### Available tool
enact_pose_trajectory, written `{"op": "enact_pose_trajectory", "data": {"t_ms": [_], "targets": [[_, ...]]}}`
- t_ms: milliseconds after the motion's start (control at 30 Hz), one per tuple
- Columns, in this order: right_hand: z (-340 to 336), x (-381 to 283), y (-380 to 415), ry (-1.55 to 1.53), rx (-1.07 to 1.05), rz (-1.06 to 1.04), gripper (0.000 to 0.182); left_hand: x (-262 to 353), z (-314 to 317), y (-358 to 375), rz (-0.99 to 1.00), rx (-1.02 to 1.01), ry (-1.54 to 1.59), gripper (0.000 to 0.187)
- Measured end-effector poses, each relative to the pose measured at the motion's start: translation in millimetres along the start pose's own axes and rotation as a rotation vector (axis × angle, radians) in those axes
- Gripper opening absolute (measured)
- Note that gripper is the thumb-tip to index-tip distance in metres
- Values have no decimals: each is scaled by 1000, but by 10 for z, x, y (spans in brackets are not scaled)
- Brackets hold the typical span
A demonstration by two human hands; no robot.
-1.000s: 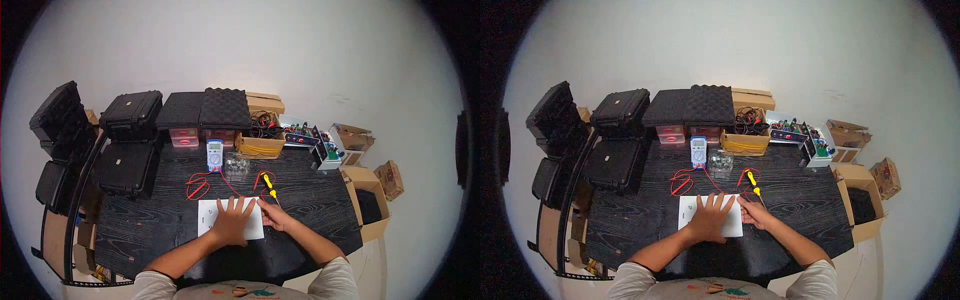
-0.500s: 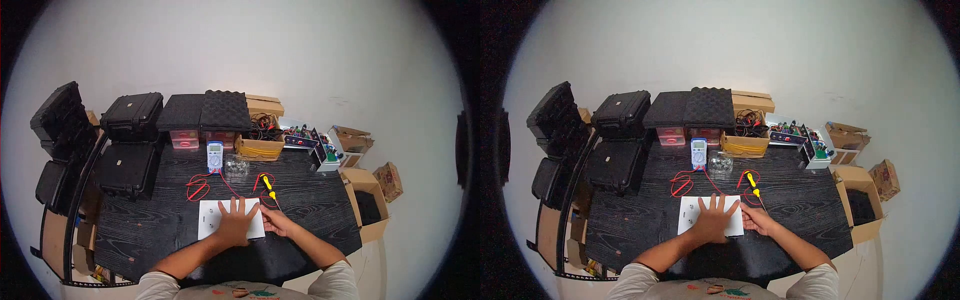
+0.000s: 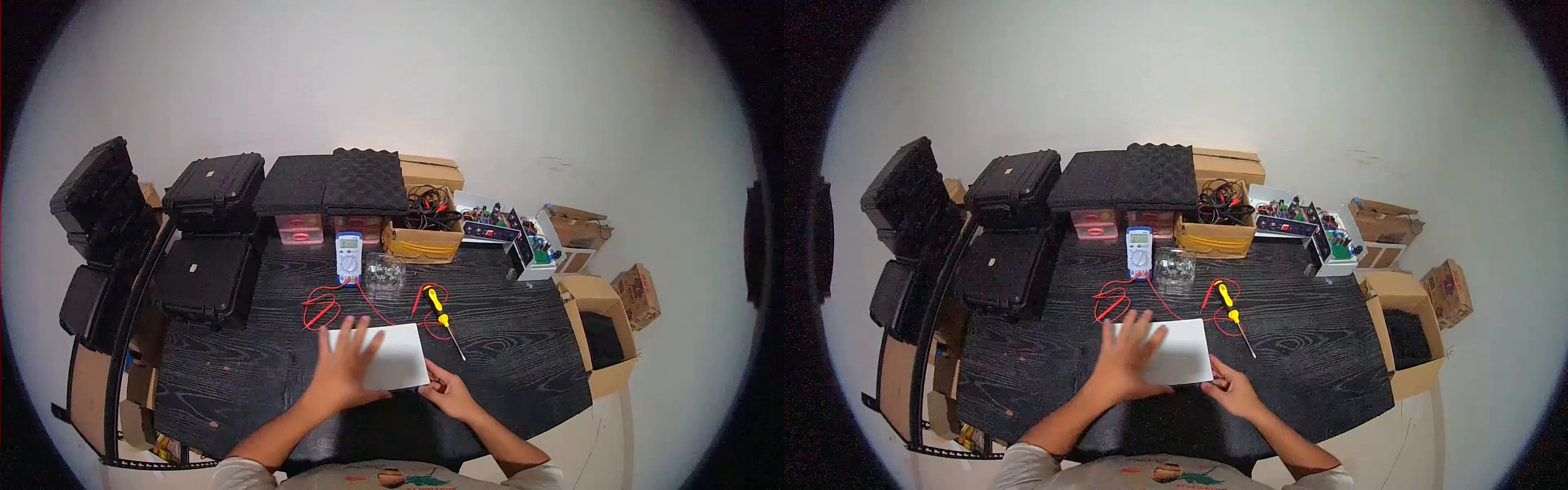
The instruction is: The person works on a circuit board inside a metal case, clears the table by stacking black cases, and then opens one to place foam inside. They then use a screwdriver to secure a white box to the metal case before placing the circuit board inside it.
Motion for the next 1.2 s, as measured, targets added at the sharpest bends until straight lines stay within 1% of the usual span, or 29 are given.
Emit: {"op": "enact_pose_trajectory", "data": {"t_ms": [33, 100, 133, 200, 233, 300, 400, 500, 533, 633, 700, 733, 833, 900, 933, 1000, 1033, 1100, 1133, 1200], "targets": [[58, -32, 38, 28, 19, -20, 75, -111, -51, 106, -48, -16, 45, 117], [110, -72, 92, 201, 95, -7, 70, -311, -49, 334, -148, -47, 133, 116], [122, -72, 104, 288, 133, 1, 68, -403, 27, 469, -238, -55, 189, 109], [100, -4, 92, 177, 209, -106, 61, -518, 235, 759, -421, -71, 301, 96], [95, 1, 99, 122, 247, -159, 58, -510, 359, 844, -443, -173, 303, 88], [93, 19, 117, 180, 303, -119, 55, -488, 590, 986, -488, -373, 307, 74], [193, -121, 176, 347, 361, -82, 52, -441, 731, 1031, -498, -281, 297, 52], [284, -302, 219, 570, 354, -82, 51, -497, 868, 1010, -544, -262, 350, 53], [303, -324, 226, 645, 344, -84, 50, -509, 894, 1014, -553, -293, 341, 53], [404, -391, 272, 777, 352, -290, 46, -549, 936, 994, -572, -363, 319, 52], [439, -414, 279, 782, 367, -279, 43, -574, 961, 994, -581, -388, 314, 52], [452, -420, 290, 785, 373, -271, 42, -583, 958, 988, -569, -366, 327, 49], [468, -440, 289, 835, 396, -393, 40, -612, 1001, 995, -560, -313, 376, 42], [439, -469, 273, 827, 423, -378, 39, -627, 1020, 985, -585, -289, 421, 38], [422, -490, 272, 823, 438, -368, 38, -633, 1016, 979, -599, -323, 434, 39], [440, -580, 266, 813, 416, -381, 37, -630, 962, 962, -627, -396, 462, 41], [439, -619, 256, 807, 406, -390, 36, -627, 914, 943, -620, -385, 468, 39], [356, -662, 248, 668, 294, -465, 39, -618, 848, 914, -606, -364, 481, 35], [291, -675, 239, 598, 238, -500, 40, -599, 825, 894, -529, -336, 508, 32], [66, -564, 91, 516, 187, -455, 44, -630, 788, 915, -374, -282, 563, 29]]}}
Point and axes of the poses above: each hand's wrist, its own y-axis away from the middle knuckle, its own z-axis out of the palm, x = y × z, the point moved 7 cm from there along -y, towards the middle knuckle, and after that the axes turned 15 degrees about -y, right-handed, at the moved point
